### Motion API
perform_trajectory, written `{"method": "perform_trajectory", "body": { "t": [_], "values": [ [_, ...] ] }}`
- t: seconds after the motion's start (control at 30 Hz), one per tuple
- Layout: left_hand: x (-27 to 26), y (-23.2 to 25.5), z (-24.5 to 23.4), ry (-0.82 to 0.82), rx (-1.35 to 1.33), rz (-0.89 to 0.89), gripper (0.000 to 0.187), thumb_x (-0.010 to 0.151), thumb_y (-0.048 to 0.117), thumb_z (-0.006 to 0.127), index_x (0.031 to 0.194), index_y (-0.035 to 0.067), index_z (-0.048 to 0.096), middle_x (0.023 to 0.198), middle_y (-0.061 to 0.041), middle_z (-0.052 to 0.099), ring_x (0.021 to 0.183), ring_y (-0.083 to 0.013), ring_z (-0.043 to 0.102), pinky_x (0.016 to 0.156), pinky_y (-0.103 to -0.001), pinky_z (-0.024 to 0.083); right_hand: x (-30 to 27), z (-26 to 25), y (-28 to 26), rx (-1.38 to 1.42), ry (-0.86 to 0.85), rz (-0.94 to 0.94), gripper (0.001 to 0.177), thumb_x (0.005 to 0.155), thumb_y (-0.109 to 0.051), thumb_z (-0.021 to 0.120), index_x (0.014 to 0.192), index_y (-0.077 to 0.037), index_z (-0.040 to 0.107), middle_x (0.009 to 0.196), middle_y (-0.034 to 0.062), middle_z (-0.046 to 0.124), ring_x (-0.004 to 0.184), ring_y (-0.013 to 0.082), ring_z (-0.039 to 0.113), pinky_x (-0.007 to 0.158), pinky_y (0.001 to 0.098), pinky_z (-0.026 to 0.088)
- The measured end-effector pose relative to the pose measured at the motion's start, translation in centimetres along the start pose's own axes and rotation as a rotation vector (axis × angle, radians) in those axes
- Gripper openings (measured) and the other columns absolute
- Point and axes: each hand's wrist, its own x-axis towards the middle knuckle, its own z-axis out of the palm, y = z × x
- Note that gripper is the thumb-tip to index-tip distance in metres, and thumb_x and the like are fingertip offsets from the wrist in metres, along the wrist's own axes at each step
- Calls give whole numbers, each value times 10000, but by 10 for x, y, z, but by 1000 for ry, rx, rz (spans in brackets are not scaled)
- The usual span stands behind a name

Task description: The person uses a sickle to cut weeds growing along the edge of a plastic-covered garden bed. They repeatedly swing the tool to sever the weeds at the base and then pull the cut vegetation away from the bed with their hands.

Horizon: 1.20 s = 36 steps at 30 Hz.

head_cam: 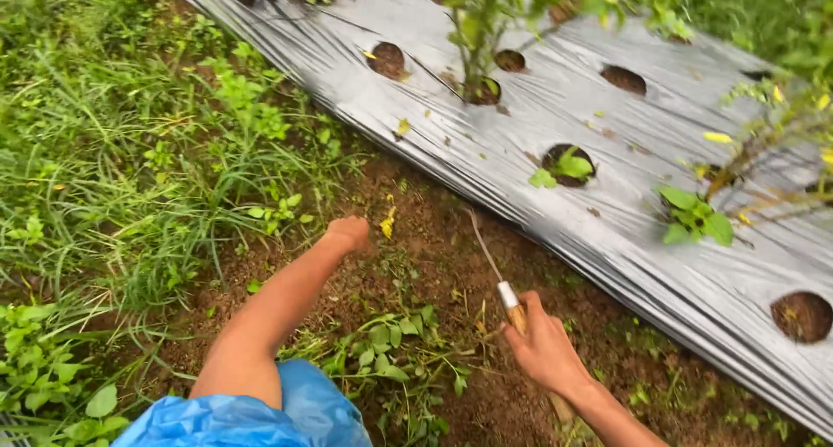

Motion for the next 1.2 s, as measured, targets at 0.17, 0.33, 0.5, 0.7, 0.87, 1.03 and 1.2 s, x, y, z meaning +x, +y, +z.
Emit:
{"method": "perform_trajectory", "body": {
  "t": [0.17, 0.33, 0.5, 0.7, 0.87, 1.03, 1.2],
  "values": [
    [17, -52, 8, 106, -87, -24, 264, 914, 274, 762, 1075, 69, 718, 1102, -132, 726, 1006, -321, 712, 774, -464, 593, 27, 36, -5, -66, -32, 124, 274, 1004, -148, 579, 1240, -107, 446, 732, 92, 601, 498, 175, 511, 401, 322, 440],
    [-3, -56, 20, 132, -206, -15, 92, 992, -18, 599, 968, 67, 626, 854, -66, 628, 729, -192, 583, 718, -356, 590, 36, 56, -6, -58, -84, 118, 398, 1000, -61, 563, 1361, -107, 404, 778, 127, 660, 457, 172, 555, 354, 283, 542],
    [11, -48, 29, 171, -197, 9, 224, 1018, -30, 534, 847, 104, 588, 746, -35, 547, 636, -148, 507, 638, -310, 589, 34, 62, -2, -114, -76, 71, 381, 992, -73, 568, 1343, -114, 424, 824, 124, 686, 479, 155, 570, 371, 261, 552],
    [9, -36, 24, 189, -240, 52, 200, 997, -42, 566, 861, 97, 609, 774, -60, 612, 682, -196, 574, 692, -393, 593, 30, 56, 5, -126, -66, 31, 373, 986, -83, 590, 1326, -119, 443, 754, 100, 655, 462, 144, 542, 350, 252, 506],
    [7, -28, 22, 175, -272, 65, 335, 896, -149, 481, 740, 147, 455, 679, -10, 404, 603, -171, 367, 569, -331, 492, 24, 51, -4, -127, -63, 36, 356, 982, -71, 551, 1317, -105, 438, 759, 106, 657, 457, 145, 546, 350, 254, 519],
    [9, -21, 12, 175, -222, 57, 292, 937, -148, 519, 782, 96, 560, 694, -31, 506, 611, -160, 468, 645, -334, 572, 25, 54, 1, -123, -70, 45, 381, 986, -66, 555, 1341, -103, 423, 770, 125, 674, 456, 154, 558, 347, 258, 529],
    [20, -29, -18, 135, -107, -16, 110, 1003, 143, 682, 1091, 76, 692, 1027, -77, 717, 903, -229, 704, 890, -404, 586, 29, 63, -7, -153, -70, 78, 358, 995, -91, 561, 1324, -107, 420, 817, 138, 689, 486, 173, 597, 367, 272, 554]
  ]
}}
